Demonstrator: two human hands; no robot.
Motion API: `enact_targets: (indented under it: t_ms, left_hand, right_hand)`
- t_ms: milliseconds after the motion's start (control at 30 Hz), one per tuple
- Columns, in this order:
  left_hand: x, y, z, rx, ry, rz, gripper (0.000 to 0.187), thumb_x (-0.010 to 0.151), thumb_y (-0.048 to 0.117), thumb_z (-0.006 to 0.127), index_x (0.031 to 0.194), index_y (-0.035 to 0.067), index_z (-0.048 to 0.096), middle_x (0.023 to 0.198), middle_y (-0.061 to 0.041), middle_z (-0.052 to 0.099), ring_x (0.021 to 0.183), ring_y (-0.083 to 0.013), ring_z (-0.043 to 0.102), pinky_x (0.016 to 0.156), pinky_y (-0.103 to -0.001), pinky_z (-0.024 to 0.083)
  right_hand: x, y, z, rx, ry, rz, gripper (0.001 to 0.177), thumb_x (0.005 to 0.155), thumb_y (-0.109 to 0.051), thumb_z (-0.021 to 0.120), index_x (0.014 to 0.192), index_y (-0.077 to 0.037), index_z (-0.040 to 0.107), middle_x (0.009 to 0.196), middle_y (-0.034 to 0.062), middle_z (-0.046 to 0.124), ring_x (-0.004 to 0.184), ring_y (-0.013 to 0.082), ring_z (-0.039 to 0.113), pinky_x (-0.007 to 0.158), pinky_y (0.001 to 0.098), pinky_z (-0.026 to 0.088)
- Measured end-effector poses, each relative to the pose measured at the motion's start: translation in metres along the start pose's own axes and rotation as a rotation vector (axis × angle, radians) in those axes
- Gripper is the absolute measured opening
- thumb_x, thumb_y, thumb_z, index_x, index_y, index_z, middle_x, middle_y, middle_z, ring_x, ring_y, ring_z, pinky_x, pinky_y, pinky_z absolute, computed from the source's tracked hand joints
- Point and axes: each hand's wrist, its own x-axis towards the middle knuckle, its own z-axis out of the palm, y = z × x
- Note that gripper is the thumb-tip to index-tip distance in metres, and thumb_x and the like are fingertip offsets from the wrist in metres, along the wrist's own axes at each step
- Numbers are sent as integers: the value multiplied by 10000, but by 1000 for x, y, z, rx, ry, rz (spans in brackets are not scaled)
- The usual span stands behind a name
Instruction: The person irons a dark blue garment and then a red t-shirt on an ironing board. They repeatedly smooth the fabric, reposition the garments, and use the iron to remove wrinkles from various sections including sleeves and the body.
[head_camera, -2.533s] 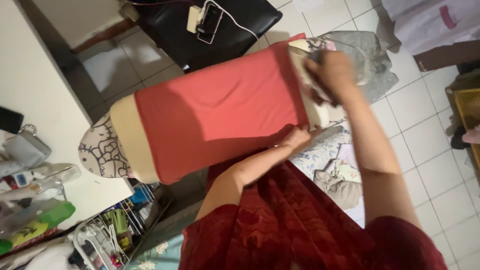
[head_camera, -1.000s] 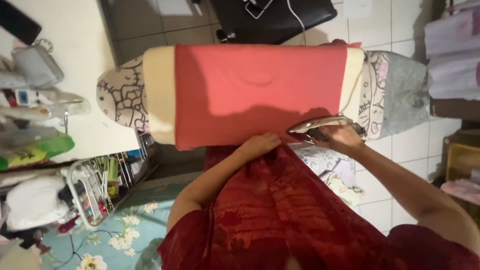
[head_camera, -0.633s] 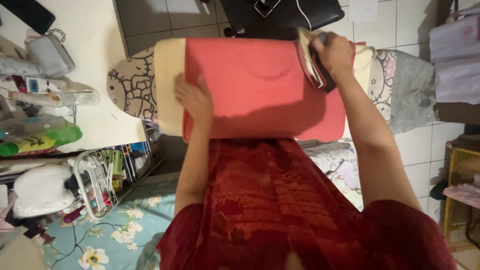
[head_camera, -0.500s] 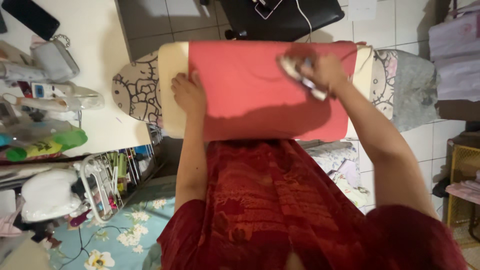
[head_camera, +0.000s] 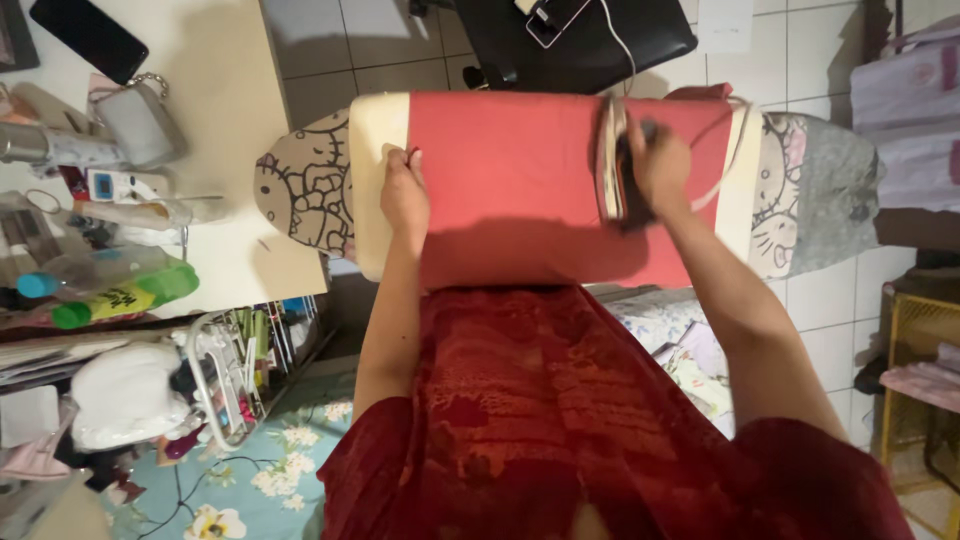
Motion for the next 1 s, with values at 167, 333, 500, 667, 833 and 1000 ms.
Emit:
enact_targets:
  t_ms: [167,333,500,667,833,1000]
  left_hand:
    - [5,-9,-2,38,-20,32,237,1004,282,605,1009,57,531,881,-171,691,796,-404,673,677,-487,523]
    - [7,-11,-7,79,-101,0,249,1024,301,602,1010,59,547,827,-171,683,750,-392,679,671,-479,530]
    - [6,-14,-5,54,-12,93,228,1020,289,583,1016,62,609,879,-182,710,764,-398,684,670,-472,540]
    - [6,-17,-4,37,-29,75,231,1021,287,573,1065,67,625,903,-194,711,793,-413,684,677,-486,538]
    - [6,-19,-4,59,-56,50,225,1025,294,563,1048,77,619,875,-189,713,793,-413,682,675,-497,528]
    - [8,-19,-10,-38,-63,68,220,1034,285,544,1043,77,613,885,-192,709,793,-408,682,679,-484,535]
  right_hand:
    - [30,-48,-2,23,-252,-304,508,928,-500,614,975,-7,727,831,277,676,737,471,648,652,549,506]
    - [-77,-51,-14,-230,-817,-577,298,1010,-273,516,967,-36,691,946,143,724,528,227,623,554,374,534]
    - [-138,-47,-30,99,-473,-686,271,992,-314,608,955,-66,708,850,132,712,547,184,615,496,309,516]
    - [-61,-68,32,-4,4,-15,503,982,-494,620,1020,-1,709,787,259,691,704,446,680,618,526,533]
    - [12,-109,56,-110,-173,-148,502,964,-501,618,930,-10,716,826,255,694,781,441,677,697,534,534]
    - [-67,-106,49,-365,-620,-588,258,928,-259,628,1006,-31,721,849,202,722,729,345,700,665,483,557]
